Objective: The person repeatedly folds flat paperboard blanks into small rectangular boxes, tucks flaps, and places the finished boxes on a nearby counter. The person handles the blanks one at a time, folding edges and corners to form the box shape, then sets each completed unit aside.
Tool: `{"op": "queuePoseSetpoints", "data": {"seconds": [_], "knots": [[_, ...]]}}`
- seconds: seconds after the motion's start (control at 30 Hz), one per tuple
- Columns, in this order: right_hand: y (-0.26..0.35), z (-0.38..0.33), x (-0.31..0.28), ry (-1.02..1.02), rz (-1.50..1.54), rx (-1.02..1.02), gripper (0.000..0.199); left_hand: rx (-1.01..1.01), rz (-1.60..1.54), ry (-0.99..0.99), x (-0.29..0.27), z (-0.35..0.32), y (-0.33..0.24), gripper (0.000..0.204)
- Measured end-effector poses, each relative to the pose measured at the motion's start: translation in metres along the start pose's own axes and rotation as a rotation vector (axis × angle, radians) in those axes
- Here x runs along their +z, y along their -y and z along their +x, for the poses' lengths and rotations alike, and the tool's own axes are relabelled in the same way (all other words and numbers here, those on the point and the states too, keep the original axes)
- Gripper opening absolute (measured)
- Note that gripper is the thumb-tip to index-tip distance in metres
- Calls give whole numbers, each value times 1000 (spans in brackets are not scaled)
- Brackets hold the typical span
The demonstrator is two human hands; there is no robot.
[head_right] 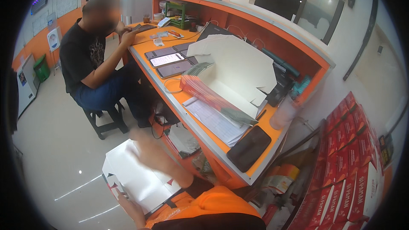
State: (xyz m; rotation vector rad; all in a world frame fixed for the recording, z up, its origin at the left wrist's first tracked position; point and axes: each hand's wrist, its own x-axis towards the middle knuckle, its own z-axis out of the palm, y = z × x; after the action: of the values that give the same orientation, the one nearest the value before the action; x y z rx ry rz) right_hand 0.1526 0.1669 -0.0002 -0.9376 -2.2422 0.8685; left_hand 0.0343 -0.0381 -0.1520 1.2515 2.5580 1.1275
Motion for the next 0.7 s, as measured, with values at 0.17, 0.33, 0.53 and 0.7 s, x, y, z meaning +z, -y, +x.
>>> {"op": "queuePoseSetpoints", "data": {"seconds": [0.17, 0.33, 0.53, 0.7], "knots": [[-67, -59, 184, 775, 546, 205, 61, 186, -142, 151, 11, -7, 10, 79], [-62, -67, 206, 725, 519, 374, 43, -72, -351, 6, 3, -13, 2, 97], [-92, -51, 233, 424, 700, 200, 32, -135, -552, 183, -15, 16, 5, 93], [-92, -28, 201, 683, 904, 349, 23, -245, -644, 364, -35, 23, 19, 75]]}}
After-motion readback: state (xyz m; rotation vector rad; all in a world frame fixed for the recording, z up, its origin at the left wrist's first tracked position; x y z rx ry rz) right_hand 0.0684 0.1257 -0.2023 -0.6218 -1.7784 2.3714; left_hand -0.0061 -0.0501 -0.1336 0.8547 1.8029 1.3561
